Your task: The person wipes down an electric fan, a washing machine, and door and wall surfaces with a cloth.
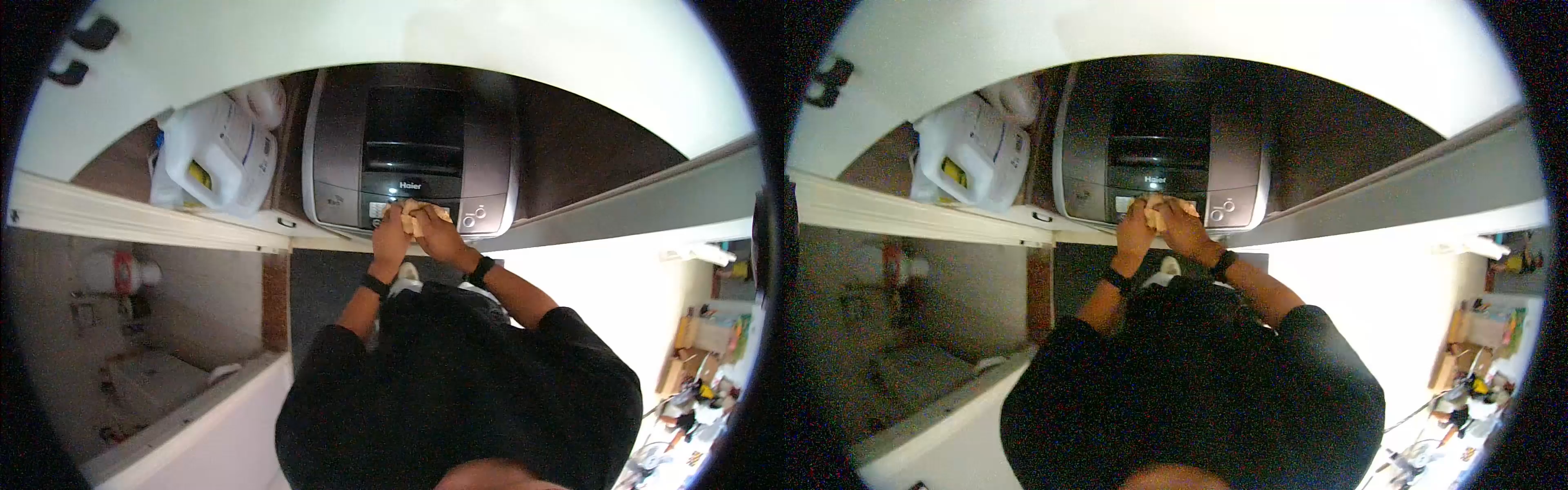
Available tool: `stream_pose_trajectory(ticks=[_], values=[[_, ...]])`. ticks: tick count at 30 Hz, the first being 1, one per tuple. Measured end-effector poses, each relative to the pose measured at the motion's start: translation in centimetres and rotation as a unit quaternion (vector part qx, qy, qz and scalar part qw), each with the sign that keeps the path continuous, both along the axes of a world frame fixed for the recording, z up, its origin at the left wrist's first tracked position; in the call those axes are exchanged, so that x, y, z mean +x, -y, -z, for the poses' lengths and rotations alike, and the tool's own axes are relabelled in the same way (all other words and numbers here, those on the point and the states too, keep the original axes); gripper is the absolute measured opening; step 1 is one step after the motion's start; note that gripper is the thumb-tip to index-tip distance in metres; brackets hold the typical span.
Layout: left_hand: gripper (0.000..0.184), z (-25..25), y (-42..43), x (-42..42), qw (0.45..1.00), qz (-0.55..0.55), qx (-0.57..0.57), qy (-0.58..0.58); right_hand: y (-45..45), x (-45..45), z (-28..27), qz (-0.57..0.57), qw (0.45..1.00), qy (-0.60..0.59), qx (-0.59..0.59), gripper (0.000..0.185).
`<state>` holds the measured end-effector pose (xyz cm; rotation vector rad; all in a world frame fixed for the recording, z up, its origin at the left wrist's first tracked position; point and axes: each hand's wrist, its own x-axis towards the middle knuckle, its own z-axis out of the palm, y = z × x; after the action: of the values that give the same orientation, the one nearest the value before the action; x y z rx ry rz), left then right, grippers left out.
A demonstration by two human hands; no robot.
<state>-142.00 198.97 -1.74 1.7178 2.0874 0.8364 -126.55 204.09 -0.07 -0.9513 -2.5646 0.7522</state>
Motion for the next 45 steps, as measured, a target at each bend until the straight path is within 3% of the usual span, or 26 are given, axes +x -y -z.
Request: stream_pose_trajectory(ticks=[3,5,6,7,9,11,12,15,18,22,26,28,31,35,38,41,45], values=[[0.068,-2.0,-1.6,1.3,0.997,0.068,0.001,-0.03,0.4,2.2,-1.2,0.049,0.999,-0.01,0.014,0.057],[0.066,-1.3,-3.1,3.0,0.994,0.06,0.083,-0.043,-0.2,3.3,-1.1,0.087,0.995,-0.013,0.037,0.056],[0.065,-1.2,-4.2,3.8,0.992,0.06,0.1,-0.049,-0.8,3.4,-2.0,0.081,0.988,-0.026,0.128,0.055],[0.065,-1.7,-4.9,4.4,0.99,0.061,0.118,-0.055,-1.5,3.1,-2.4,0.124,0.988,-0.037,0.08,0.06],[0.062,-3.0,-6.2,5.1,0.991,0.066,0.116,-0.03,-3.8,3.2,-1.3,0.107,0.974,-0.019,0.199,0.057],[0.061,-3.8,-7.5,5.0,0.985,0.064,0.157,-0.045,-4.8,2.0,-2.7,0.123,0.974,-0.003,0.19,0.055],[0.052,-4.0,-8.1,4.4,0.988,0.06,0.117,-0.083,-5.2,1.3,-3.4,0.132,0.974,0.004,0.186,0.054],[0.041,-2.4,-9.4,2.0,0.979,0.046,0.142,-0.136,-6.0,-0.6,-3.6,0.124,0.968,0.048,0.214,0.055],[0.035,-1.8,-8.6,-0.3,0.965,0.029,0.138,-0.221,-6.4,-3.2,-4.1,0.064,0.979,-0.012,0.191,0.057],[0.037,-1.8,-8.0,-4.1,0.967,-0.021,0.085,-0.24,-6.9,-8.3,-3.3,0.006,0.984,-0.056,0.172,0.052],[0.043,-1.5,-7.4,-7.1,0.966,-0.08,0.104,-0.224,-7.3,-12.3,-2.4,0.027,0.99,0.039,0.134,0.045],[0.033,-1.4,-8.0,-7.4,0.956,-0.07,0.104,-0.264,-7.6,-13.0,-3.9,0.013,0.989,0.086,0.118,0.037],[0.028,-1.5,-7.9,-6.6,0.964,-0.066,0.114,-0.231,-7.8,-11.3,-3.0,-0.003,0.982,0.042,0.185,0.037],[0.026,-0.9,-8.8,-4.4,0.97,-0.07,0.104,-0.206,-7.9,-8.1,-2.2,0.033,0.987,0.075,0.14,0.039],[0.024,-1.7,-8.9,-2.4,0.937,-0.084,0.169,-0.295,-7.3,-5.6,-1.9,0.049,0.986,0.04,0.156,0.043],[0.021,-1.4,-9.2,0.1,0.966,-0.044,0.126,-0.222,-7.4,-2.7,-1.1,0.072,0.981,0.033,0.178,0.046],[0.018,-2.1,-9.2,3.7,0.956,0.0,0.146,-0.254,-7.4,2.0,-1.7,0.08,0.983,0.031,0.165,0.042]])
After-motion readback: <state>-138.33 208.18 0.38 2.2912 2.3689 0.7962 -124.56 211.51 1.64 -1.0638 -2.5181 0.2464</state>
